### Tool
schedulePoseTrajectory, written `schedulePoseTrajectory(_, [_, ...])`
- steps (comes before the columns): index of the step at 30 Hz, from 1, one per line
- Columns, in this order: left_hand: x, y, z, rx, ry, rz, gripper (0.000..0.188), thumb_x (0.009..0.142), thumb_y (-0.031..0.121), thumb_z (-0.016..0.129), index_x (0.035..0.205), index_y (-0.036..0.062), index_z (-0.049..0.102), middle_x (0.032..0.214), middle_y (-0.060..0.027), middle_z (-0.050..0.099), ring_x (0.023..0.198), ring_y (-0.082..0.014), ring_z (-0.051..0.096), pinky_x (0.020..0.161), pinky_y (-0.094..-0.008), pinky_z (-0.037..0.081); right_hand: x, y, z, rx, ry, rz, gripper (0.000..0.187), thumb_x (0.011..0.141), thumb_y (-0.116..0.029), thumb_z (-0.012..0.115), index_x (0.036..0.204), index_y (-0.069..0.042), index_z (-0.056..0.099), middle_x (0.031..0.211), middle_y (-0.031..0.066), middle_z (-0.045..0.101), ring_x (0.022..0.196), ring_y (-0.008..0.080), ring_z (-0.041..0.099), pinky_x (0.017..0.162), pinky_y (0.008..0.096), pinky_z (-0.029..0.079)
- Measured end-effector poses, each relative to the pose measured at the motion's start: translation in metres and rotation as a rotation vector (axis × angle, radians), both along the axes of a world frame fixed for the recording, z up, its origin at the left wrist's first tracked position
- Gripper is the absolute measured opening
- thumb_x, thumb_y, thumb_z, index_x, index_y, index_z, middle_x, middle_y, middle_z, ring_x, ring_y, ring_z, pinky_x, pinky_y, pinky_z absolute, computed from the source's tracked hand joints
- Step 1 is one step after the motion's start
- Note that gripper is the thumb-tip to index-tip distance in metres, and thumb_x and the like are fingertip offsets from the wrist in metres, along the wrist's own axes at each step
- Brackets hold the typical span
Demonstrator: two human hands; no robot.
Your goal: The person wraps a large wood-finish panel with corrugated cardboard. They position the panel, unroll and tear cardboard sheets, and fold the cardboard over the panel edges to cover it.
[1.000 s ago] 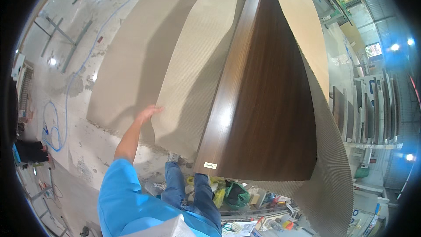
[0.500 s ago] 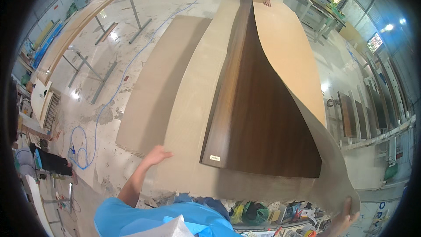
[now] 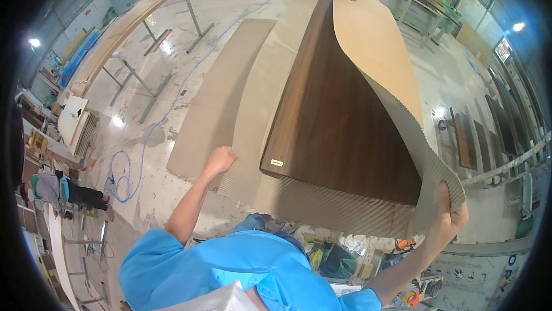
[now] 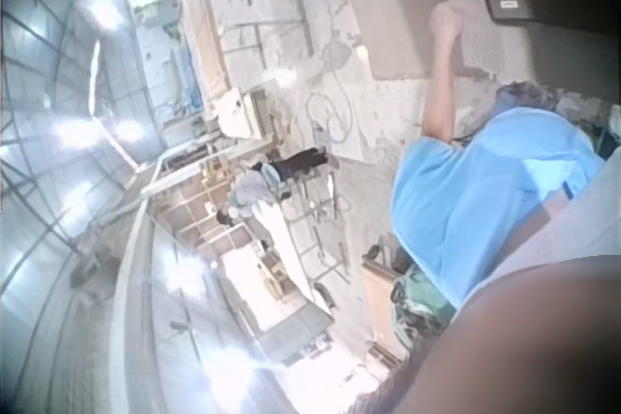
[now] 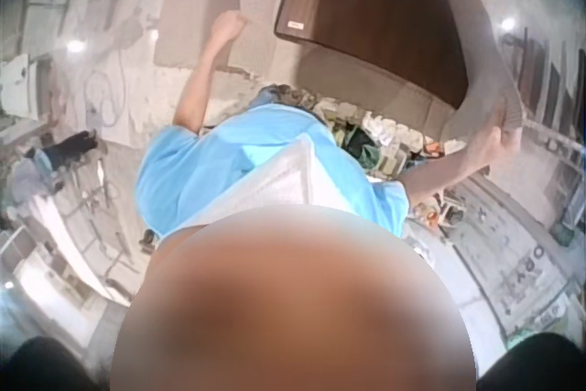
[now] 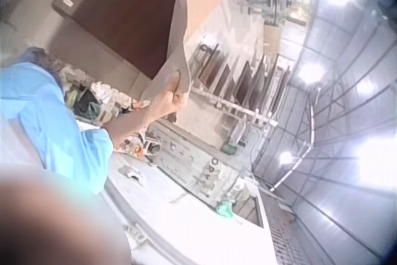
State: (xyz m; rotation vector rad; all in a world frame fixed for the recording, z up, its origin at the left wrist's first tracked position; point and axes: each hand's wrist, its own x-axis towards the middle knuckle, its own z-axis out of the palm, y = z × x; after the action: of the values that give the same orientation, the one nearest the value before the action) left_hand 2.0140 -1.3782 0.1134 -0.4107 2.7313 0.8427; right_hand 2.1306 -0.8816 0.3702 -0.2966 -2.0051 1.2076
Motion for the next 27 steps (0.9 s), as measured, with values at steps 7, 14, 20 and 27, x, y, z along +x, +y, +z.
schedulePoseTrajectory(7, [0.003,-0.009,-0.005,0.004,0.114,-0.177,0.031,0.092,0.032,0.063,0.106,0.0047,0.069,0.097,-0.0207,0.071,0.098,-0.0410,0.067,0.084,-0.0487,0.053,-0.004,0.001,-0.003,0.073,0.026,0.058,0.017,0.093,-0.009,0.071,0.105,0.003,0.073,0.092,0.0019,0.070,0.085,0.0077,0.060,0.079,0.0223,0.045])
schedulePoseTrajectory(14, [-0.007,-0.005,0.001,0.027,0.117,-0.239,0.034,0.093,0.033,0.061,0.110,0.0049,0.070,0.098,-0.0182,0.072,0.097,-0.0390,0.068,0.085,-0.0478,0.053,-0.005,-0.002,-0.004,0.065,0.015,0.083,0.018,0.094,-0.010,0.071,0.106,0.002,0.073,0.093,0.0021,0.071,0.085,0.0090,0.061,0.080,0.0242,0.046])
schedulePoseTrajectory(20, [0.000,-0.003,0.002,0.004,0.137,-0.299,0.036,0.093,0.032,0.062,0.111,0.0023,0.069,0.095,-0.0214,0.071,0.093,-0.0401,0.067,0.080,-0.0479,0.051,-0.003,-0.008,-0.005,0.056,0.021,0.093,0.018,0.094,-0.011,0.071,0.106,0.003,0.072,0.092,0.0019,0.071,0.086,0.0093,0.060,0.081,0.0251,0.046])
schedulePoseTrajectory(27, [-0.011,0.001,0.001,-0.053,0.093,-0.304,0.033,0.094,0.033,0.061,0.106,0.0036,0.067,0.103,-0.0197,0.071,0.100,-0.0401,0.066,0.085,-0.0512,0.051,-0.004,-0.009,-0.007,0.051,0.055,0.041,0.019,0.095,-0.013,0.071,0.105,0.002,0.073,0.092,0.0009,0.070,0.086,0.0090,0.059,0.081,0.0244,0.045])
